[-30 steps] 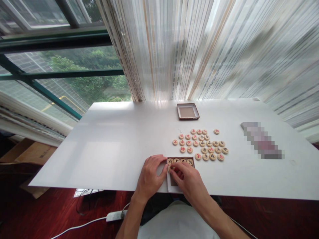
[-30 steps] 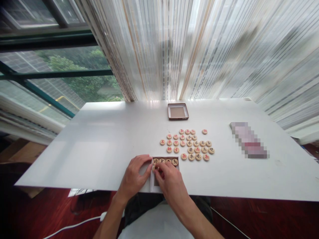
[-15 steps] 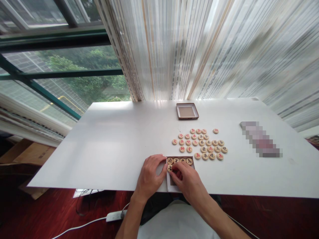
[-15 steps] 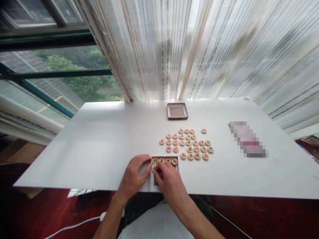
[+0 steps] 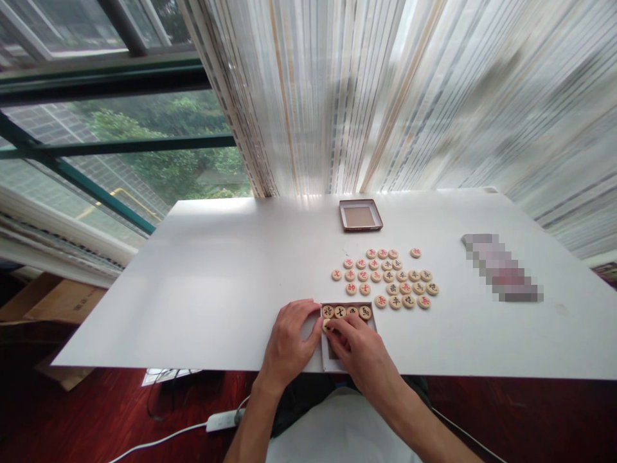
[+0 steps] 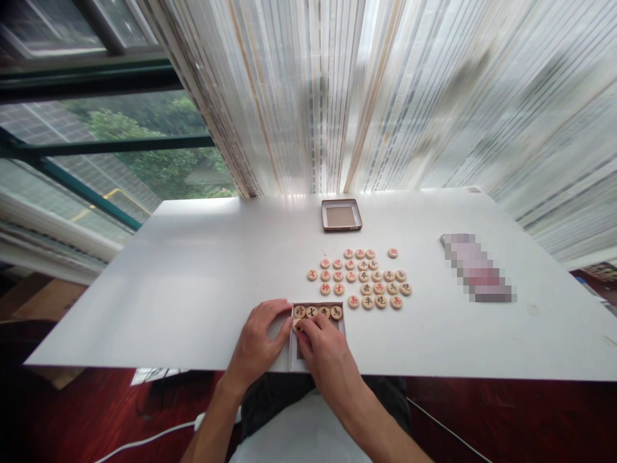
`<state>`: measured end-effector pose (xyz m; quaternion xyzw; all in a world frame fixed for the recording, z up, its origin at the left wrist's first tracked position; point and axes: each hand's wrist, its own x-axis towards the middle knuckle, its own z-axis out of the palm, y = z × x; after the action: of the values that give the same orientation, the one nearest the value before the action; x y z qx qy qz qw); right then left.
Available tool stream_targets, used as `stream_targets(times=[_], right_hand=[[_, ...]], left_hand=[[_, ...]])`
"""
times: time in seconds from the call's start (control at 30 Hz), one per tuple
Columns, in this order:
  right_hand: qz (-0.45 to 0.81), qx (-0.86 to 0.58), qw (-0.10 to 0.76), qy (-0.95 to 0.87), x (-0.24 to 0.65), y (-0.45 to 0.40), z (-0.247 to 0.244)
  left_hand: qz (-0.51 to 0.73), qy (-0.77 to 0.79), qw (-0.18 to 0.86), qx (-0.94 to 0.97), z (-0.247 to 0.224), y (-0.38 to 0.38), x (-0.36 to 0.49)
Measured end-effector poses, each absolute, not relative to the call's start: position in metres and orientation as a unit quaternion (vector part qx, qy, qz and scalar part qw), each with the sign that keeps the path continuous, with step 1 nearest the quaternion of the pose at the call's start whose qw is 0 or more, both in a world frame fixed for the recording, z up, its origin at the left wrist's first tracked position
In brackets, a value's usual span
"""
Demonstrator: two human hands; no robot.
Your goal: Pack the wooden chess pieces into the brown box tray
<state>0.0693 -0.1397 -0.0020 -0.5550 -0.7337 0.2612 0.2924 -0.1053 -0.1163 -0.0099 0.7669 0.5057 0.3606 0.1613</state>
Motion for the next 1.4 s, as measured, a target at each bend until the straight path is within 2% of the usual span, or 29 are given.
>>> stream_targets(times=[0.3,0.5,0.73,1.03,1.4], right_hand=[[0.290,-0.546,0.296,-0.729,0.073,-0.140,0.006],[0.281,-0.532,0.357,-0.714,0.093,-0.138,0.018],[0.172,-0.580,0.402,-0.688,0.136,-0.127,0.023],[0.013,-0.622,0.368,-0.691,0.182,-0.106,0.017],[-0.022,-0.635,0.333,-0.697,0.200,-0.093,0.015]], left_hand=[[0.356,0.507,0.166,0.767,-0.010,-0.117,-0.105],[0.358,0.506,0.168,0.767,-0.010,-0.117,-0.105],[0.358,0.509,0.166,0.765,-0.009,-0.117,-0.105],[0.357,0.511,0.170,0.763,-0.008,-0.116,-0.105],[0.354,0.511,0.176,0.763,-0.009,-0.117,-0.106]])
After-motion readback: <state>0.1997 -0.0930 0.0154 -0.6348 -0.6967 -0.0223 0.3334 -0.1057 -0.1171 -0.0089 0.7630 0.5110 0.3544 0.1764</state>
